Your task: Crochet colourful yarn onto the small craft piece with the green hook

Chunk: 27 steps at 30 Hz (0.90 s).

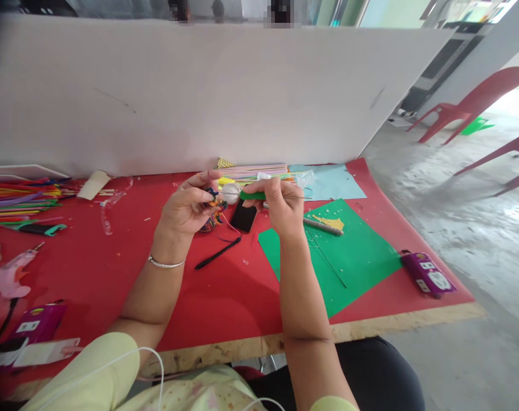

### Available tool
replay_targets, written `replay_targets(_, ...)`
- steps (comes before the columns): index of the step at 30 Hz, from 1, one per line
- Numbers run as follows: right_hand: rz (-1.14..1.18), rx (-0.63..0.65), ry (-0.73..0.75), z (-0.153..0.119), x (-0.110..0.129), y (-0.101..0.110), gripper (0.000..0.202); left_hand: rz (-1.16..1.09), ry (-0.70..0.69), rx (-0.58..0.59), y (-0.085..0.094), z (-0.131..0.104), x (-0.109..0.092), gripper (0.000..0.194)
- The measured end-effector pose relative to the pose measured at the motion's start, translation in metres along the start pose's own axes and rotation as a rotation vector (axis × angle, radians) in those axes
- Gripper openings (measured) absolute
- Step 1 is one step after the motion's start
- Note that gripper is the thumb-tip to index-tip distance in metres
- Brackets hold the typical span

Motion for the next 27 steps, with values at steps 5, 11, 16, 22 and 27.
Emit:
replay_targets(5, -0.109, 0.085, 0.238, 0.001, 0.025, -0.005, 0.049, -0.09, 0.097, -0.011, -0.002, 0.0, 0.0, 0.041)
replay_targets(11, -0.047, 0.062, 0.125, -0.002, 0.02, -0.003, 0.061, -0.123, 0.129, -0.013, -0.005, -0.001, 0.001, 0.04)
replay_targets(16, -0.117, 0.156, 0.291, -0.003, 0.031, -0.007, 0.043, -0.212, 0.24, 0.001, -0.003, -0.001, 0.008, 0.036)
replay_targets(22, -0.329, 0.288, 0.538, -0.006, 0.053, -0.012, 0.028, -0.248, 0.281, 0.013, 0.0, 0.001, 0.01, 0.034)
replay_targets(27, -0.421, 0.29, 0.584, -0.007, 0.054, -0.014, 0.028, -0.273, 0.301, -0.006, -0.002, 0.0, 0.011, 0.032)
Point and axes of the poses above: each hand's wrist, its own z-axis towards the middle knuckle, its own y-axis out of the back of the hand, x = y × z, the point moved 6 cm from there along z, towards the middle knuckle, and after that the axes turned 2 degrees about x, right-handed, at the moved point
